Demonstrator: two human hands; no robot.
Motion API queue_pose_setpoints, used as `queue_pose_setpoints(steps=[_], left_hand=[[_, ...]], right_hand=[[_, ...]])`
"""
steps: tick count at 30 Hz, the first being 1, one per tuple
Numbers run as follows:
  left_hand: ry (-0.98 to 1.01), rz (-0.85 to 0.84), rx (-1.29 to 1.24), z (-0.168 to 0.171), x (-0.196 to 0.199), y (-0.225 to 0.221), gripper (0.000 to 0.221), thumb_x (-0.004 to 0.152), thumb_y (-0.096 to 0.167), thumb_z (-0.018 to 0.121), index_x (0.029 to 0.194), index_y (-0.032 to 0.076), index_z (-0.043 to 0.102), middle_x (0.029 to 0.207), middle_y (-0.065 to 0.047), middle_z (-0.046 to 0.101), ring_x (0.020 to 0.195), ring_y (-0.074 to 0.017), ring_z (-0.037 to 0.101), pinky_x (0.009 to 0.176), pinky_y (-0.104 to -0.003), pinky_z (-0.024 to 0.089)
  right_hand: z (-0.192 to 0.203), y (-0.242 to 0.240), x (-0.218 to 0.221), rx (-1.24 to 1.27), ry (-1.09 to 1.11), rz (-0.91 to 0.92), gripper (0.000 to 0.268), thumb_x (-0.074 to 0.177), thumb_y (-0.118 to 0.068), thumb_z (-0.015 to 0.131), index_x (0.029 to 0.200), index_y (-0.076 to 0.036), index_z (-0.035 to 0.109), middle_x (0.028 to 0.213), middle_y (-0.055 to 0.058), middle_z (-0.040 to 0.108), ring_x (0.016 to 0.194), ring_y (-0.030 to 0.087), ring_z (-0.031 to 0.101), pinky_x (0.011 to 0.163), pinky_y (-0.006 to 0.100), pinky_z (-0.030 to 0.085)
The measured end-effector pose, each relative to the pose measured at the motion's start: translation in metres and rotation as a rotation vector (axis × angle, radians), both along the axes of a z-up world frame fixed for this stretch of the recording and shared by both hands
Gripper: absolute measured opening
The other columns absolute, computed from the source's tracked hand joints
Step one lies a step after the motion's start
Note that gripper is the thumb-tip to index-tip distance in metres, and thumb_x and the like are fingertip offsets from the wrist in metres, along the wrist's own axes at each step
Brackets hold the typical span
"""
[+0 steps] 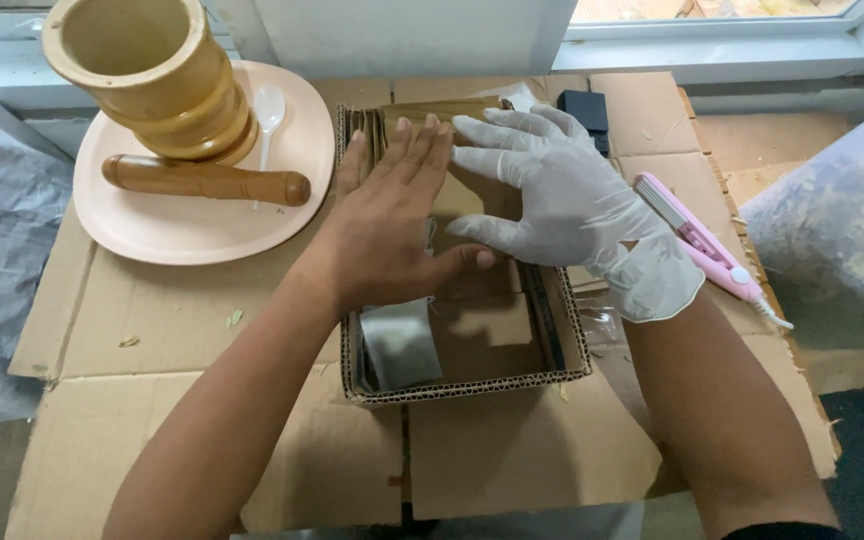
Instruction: Manually sealing small white pouches using a hand-held heat sealer and organizing them in a box.
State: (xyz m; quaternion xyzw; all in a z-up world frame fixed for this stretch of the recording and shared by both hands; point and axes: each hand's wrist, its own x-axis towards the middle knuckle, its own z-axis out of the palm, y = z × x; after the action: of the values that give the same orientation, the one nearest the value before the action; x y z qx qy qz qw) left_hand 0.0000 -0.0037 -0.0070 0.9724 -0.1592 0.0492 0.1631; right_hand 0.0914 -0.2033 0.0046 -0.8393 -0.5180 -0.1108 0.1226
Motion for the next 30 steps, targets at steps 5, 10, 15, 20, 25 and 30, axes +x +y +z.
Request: queue_pose_setpoints(steps=[5,10,15,20,25,30], left_hand=[[-0.029,0.007,-0.066,0.002,-0.004,-0.003,0.107,0.086,0.072,0.058,0.156,0.004,0.014,0.164,-0.018,0.017,0.151,-0.0370,0.008,0.115,-0.062,-0.003],[-0.366,-0.071,-0.152,0.009,0.005,-0.010,0.069,0.078,0.044,0.079,0.131,0.005,0.059,0.132,-0.014,0.062,0.118,-0.0324,0.058,0.093,-0.047,0.031],[0.035,-0.144,-0.017,0.048,0.020,-0.043,0.037,0.093,0.038,0.064,0.121,0.014,0.061,0.122,-0.006,0.068,0.112,-0.0265,0.061,0.094,-0.047,0.047],[-0.106,-0.280,0.025,0.042,0.050,-0.084,0.034,0.090,0.037,0.070,0.110,0.011,0.064,0.104,-0.011,0.070,0.092,-0.0336,0.064,0.080,-0.053,0.046],[-0.015,-0.338,0.210,0.028,0.096,-0.132,0.034,0.094,0.044,0.061,0.109,0.013,0.061,0.106,-0.011,0.067,0.099,-0.0364,0.063,0.089,-0.056,0.040],[0.164,-0.424,0.396,0.011,0.129,-0.175,0.041,0.095,0.048,0.051,0.119,0.019,0.066,0.105,-0.007,0.070,0.102,-0.0296,0.068,0.094,-0.055,0.042]], right_hand=[[0.008,-0.007,-0.013,0.077,-0.068,-0.038,0.063,0.090,-0.060,0.062,0.135,-0.016,0.063,0.136,0.011,0.062,0.123,0.036,0.053,0.105,0.052,0.032],[0.010,-0.034,-0.019,0.285,-0.147,-0.110,0.022,0.096,-0.034,0.072,0.106,-0.014,0.074,0.095,0.001,0.072,0.087,0.026,0.064,0.079,0.041,0.047],[-0.004,-0.082,-0.019,0.280,0.065,-0.375,0.016,0.092,-0.023,0.071,0.098,-0.008,0.075,0.090,0.008,0.074,0.080,0.025,0.065,0.074,0.039,0.050],[-0.017,-0.117,-0.013,0.381,0.152,-0.634,0.025,0.090,-0.038,0.074,0.095,-0.014,0.077,0.091,0.002,0.074,0.088,0.020,0.065,0.075,0.035,0.050],[-0.047,-0.153,0.007,0.386,-0.049,-0.628,0.029,0.099,-0.033,0.066,0.093,-0.007,0.076,0.083,0.009,0.074,0.078,0.031,0.067,0.071,0.041,0.048],[-0.044,-0.156,0.008,0.055,0.160,-0.872,0.050,0.084,-0.051,0.071,0.122,-0.019,0.068,0.114,0.012,0.069,0.108,0.036,0.064,0.092,0.049,0.049]])
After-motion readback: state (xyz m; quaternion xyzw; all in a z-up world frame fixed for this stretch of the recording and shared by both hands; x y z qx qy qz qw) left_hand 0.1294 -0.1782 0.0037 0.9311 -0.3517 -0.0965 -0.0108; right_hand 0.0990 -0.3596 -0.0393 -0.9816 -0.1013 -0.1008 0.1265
